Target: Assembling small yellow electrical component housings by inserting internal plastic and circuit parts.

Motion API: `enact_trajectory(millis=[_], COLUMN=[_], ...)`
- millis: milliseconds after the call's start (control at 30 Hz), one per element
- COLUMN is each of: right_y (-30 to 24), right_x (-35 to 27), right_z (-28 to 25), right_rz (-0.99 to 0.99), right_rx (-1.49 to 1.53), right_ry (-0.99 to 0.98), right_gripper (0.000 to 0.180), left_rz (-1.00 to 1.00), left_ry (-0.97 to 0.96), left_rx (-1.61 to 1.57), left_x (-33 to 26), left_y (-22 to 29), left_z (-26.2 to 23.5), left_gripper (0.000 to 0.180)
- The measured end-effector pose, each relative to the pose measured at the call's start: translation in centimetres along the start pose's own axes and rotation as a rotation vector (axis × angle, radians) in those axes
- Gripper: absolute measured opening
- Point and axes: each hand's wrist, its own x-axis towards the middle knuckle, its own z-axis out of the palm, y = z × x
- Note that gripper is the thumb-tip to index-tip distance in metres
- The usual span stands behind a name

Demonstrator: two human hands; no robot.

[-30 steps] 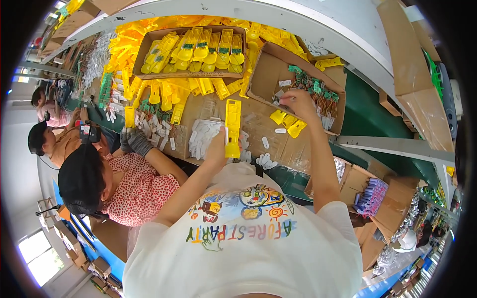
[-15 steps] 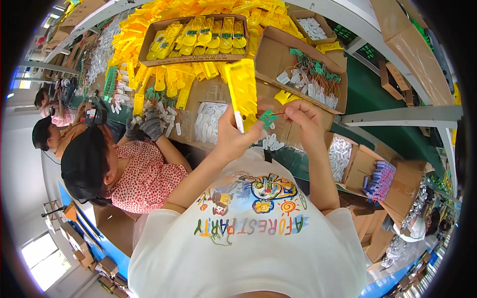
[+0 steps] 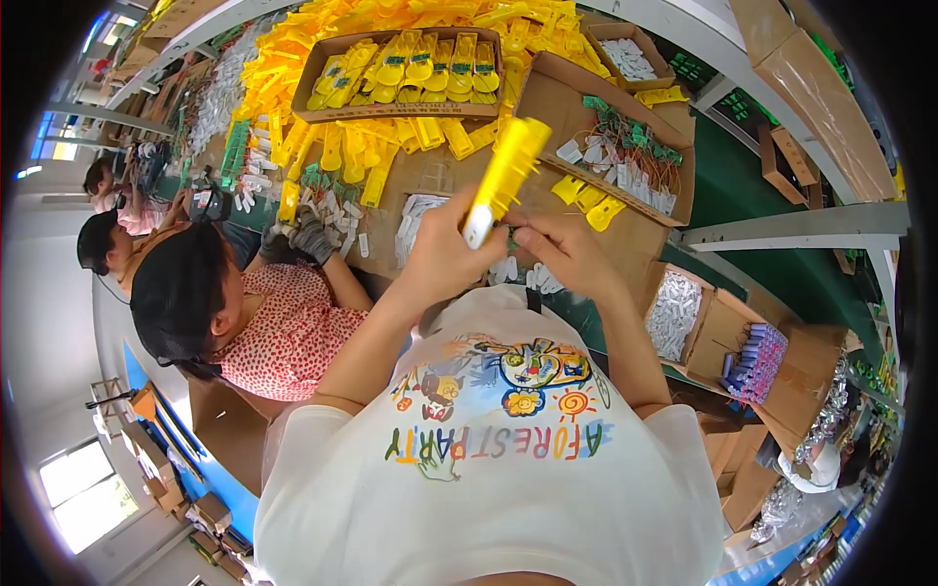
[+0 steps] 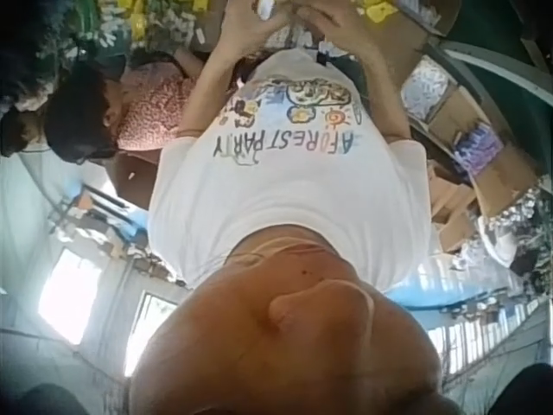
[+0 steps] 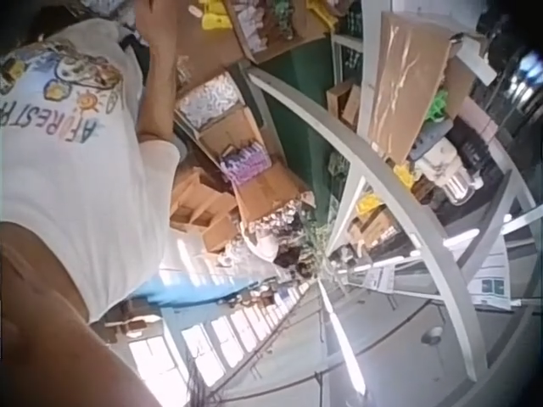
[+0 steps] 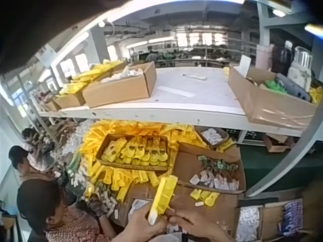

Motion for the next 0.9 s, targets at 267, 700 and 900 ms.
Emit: enact_trajectory(millis=[267, 700, 900], right_y=[0.6, 1.6, -2.6], right_x=[-0.6, -0.1, -0.2], right_z=[0.5, 3.2, 3.0], right_rz=[-0.218, -0.151, -0.354], right_rx=[-0.074, -0.218, -0.456], right_ry=[0.242, 0.53, 0.625], right_gripper=[0.025, 0.025, 0.017], left_rz=[-0.061, 0.049, -0.072], left_ry=[0.223, 0.45, -0.018], left_rx=[-0.612, -0.408, -1.411], left_x=[-0.2, 0.0, 0.7], left_y=[-1.0, -1.7, -3.6], left_z=[2.6, 4.6, 2.5], left_gripper=[0.041, 0.037, 0.043])
